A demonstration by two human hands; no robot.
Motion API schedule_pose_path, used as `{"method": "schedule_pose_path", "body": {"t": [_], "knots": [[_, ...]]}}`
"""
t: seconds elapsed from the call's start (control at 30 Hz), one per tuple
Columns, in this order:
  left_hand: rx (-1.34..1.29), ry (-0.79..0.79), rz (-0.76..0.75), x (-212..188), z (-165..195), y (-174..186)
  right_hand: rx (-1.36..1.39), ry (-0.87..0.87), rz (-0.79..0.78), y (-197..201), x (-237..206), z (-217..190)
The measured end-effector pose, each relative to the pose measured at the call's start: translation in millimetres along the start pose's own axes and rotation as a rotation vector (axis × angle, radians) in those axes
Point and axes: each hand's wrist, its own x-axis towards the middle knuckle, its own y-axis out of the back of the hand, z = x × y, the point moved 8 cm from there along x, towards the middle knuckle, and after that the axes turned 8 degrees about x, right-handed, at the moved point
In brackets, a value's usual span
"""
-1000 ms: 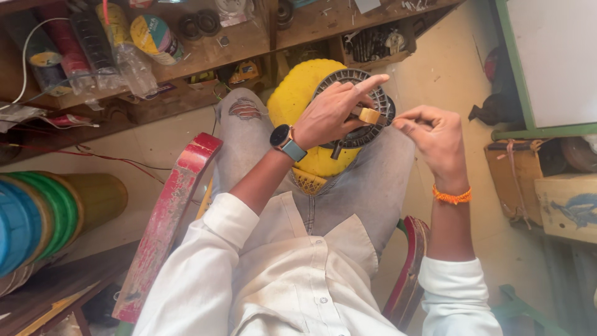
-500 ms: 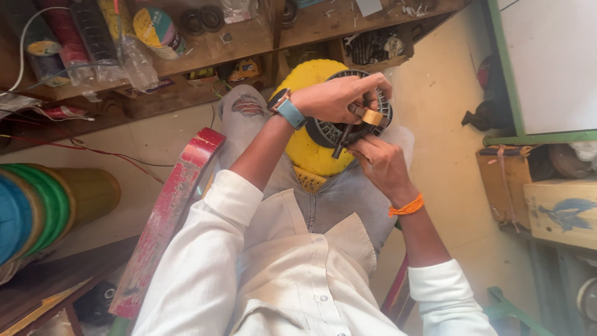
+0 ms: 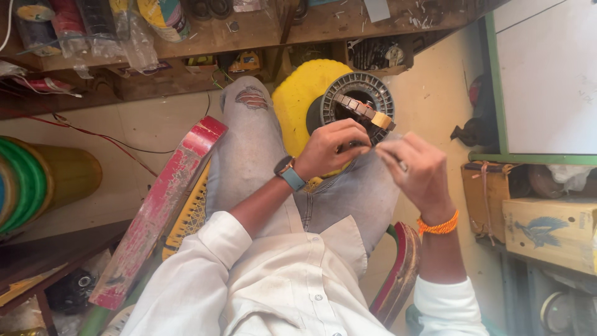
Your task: The person sits in a chair with a small electric motor armature held in a yellow cushioned holder on their lap. They wind and press copper wire segments around the armature, fitting and adjusting the pieces by hand and turning the armature as they work.
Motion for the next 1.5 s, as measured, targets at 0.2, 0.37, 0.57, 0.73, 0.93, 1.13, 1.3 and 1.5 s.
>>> {"method": "schedule_pose_path", "body": {"t": [0.2, 0.37, 0.57, 0.73, 0.93, 1.13, 1.3, 1.5], "knots": [[-0.175, 0.538, 0.223, -13, -44, -26, -0.007, -0.089, 0.096, 3, 31, 35], [-0.172, 0.695, 0.328, -17, -67, -33, 0.259, -0.241, 0.084, -15, 45, 89], [-0.152, 0.773, 0.350, -11, -65, -32, 0.360, -0.422, 0.061, -42, 41, 136], [0.239, 0.586, 0.345, -8, -20, -11, 0.399, -0.601, 0.116, -50, 30, 154], [0.487, -0.219, 0.031, 42, 8, -8, 0.358, -0.536, 0.197, -36, 17, 143], [0.336, -0.114, -0.243, 58, -25, -19, 0.646, -0.529, 0.210, -18, -1, 125], [0.226, -0.144, -0.271, 63, -26, -19, 0.474, -0.487, 0.173, -14, -12, 104], [0.062, -0.083, -0.513, 80, -36, -18, 0.281, -0.306, 0.234, -12, -9, 67]]}}
